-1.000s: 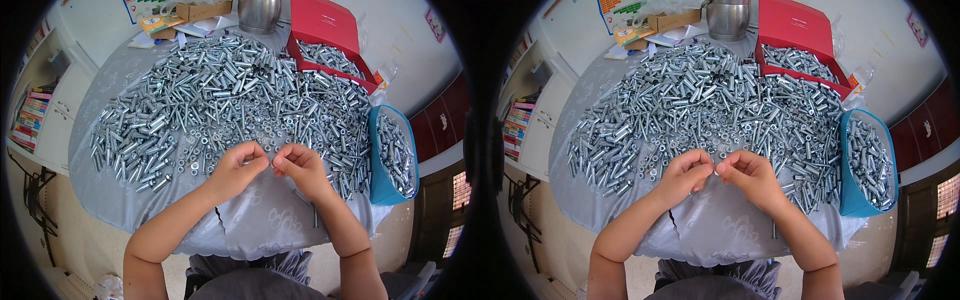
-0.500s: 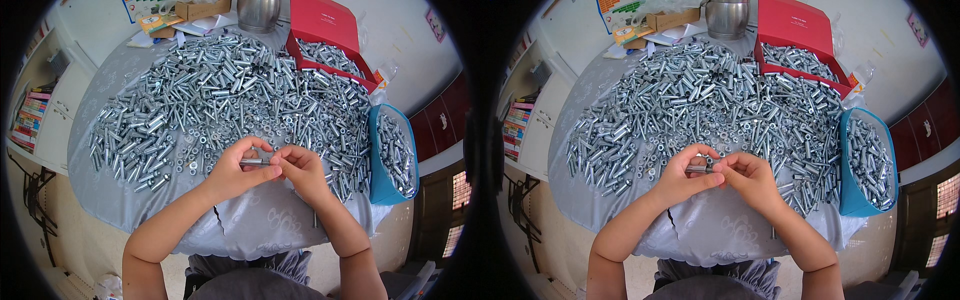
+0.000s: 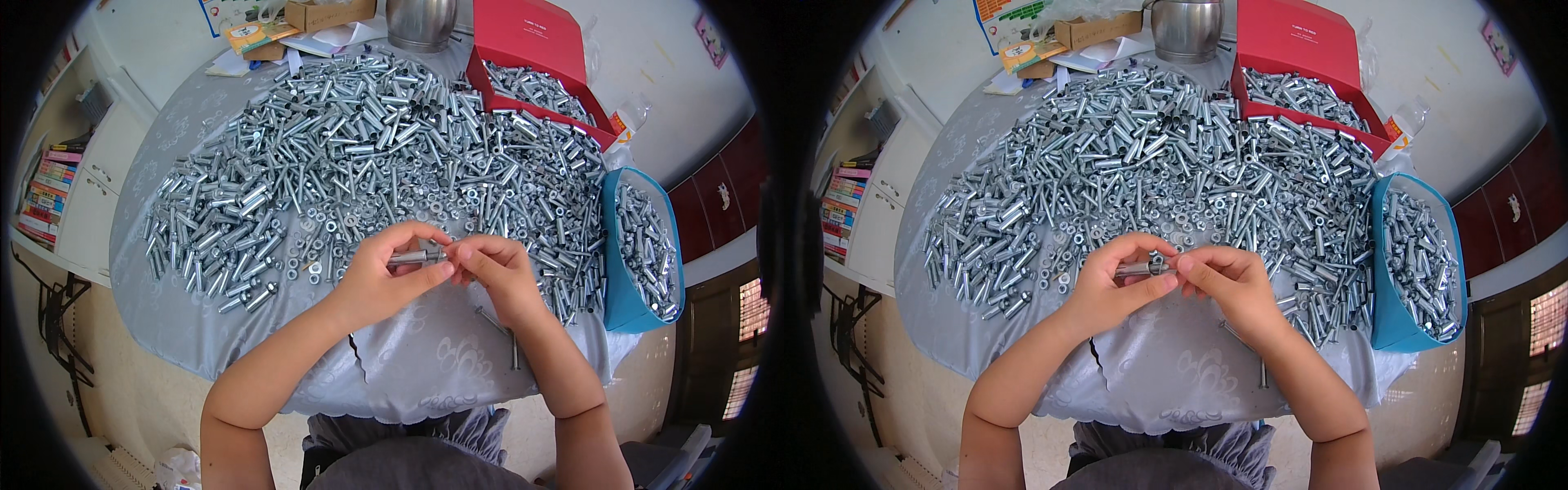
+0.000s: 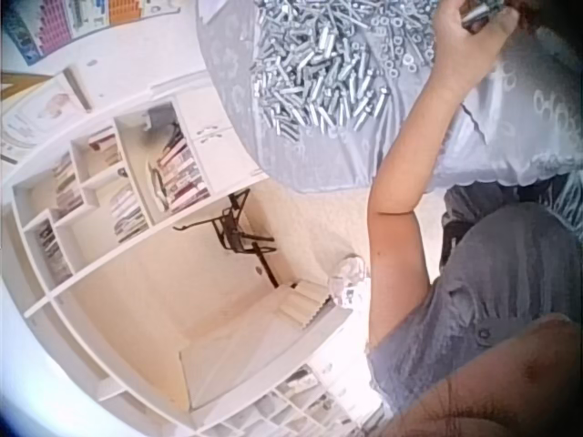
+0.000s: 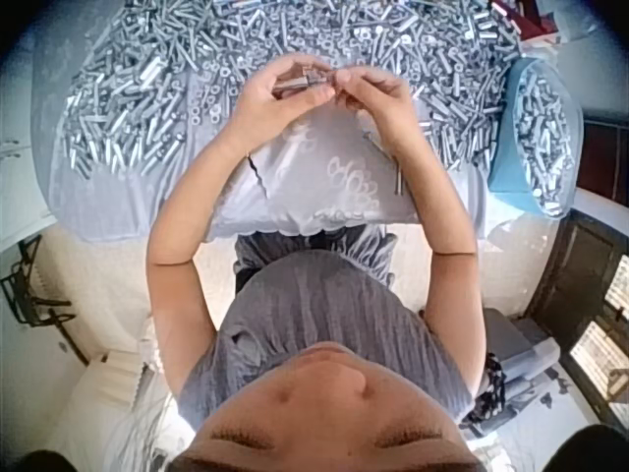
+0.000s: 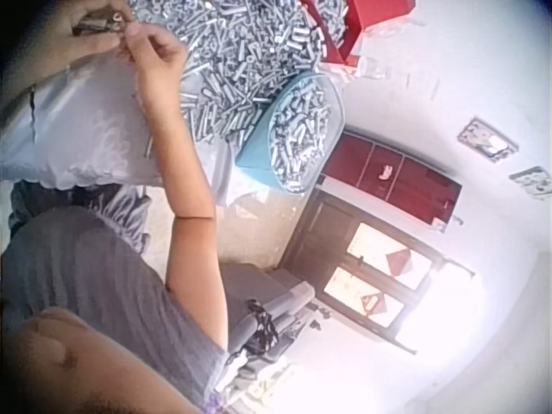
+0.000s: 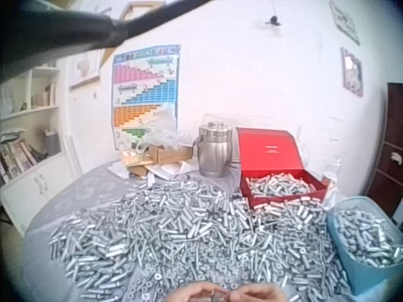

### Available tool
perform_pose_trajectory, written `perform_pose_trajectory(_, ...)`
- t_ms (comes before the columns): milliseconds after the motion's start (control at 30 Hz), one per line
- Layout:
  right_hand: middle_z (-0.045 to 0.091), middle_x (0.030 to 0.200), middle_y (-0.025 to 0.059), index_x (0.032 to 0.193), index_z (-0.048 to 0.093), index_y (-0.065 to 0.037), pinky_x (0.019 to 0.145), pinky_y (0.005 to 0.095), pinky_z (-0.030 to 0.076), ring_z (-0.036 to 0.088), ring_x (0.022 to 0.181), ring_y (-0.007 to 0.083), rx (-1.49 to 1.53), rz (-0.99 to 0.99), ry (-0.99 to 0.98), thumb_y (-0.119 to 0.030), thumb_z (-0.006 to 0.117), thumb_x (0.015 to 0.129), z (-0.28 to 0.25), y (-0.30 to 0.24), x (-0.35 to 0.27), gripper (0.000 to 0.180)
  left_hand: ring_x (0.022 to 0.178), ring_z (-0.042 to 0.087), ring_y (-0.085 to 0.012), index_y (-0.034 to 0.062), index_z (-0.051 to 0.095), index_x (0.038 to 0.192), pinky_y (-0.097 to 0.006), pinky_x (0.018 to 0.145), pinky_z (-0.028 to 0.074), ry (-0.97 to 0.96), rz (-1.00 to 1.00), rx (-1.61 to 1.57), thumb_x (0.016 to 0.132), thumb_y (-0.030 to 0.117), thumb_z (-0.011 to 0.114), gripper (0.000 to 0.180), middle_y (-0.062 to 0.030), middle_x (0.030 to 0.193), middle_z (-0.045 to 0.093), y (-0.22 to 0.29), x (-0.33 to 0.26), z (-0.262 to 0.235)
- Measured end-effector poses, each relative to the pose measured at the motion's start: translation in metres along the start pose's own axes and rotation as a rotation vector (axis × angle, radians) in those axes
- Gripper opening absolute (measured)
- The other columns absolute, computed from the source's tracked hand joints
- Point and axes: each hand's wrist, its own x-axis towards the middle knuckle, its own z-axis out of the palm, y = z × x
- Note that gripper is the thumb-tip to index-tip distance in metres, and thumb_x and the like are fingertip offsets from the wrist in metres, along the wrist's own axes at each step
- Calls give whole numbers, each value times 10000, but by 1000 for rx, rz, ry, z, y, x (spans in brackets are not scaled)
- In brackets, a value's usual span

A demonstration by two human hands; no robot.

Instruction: The person repeatedly picks up bolts and washers from a large pile on a table and threads the washers onto the bolts by hand. The person handles the hardware one at a time, screwing the washers onto the bolts and placing the assembled units back onto the table.

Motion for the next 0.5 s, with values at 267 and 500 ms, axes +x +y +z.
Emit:
perform_pose_trajectory(267, 616, 738, 49, 887, 643, 8, 615, 223, 425, 551, 665, 104, -52, -9, 30, -156, 550, 851, 1, -4, -1, 192, 636, 448, -6, 31, 566, 961, -150, 558, 346, 36, 31, -34, 798, 114, 629, 193, 26, 762, 549, -5, 1, -3)
perform_pose_trajectory(500, 621, 766, 31, 894, 645, 9, 620, 190, 396, 537, 681, 81, -273, -146, 236, -145, 567, 848, -10, -4, 9, 179, 552, 408, -14, 30, 513, 885, -175, 488, 319, 155, -37, -166, 816, 99, 584, 120, 21, 702, 515, 1, 3, -9)
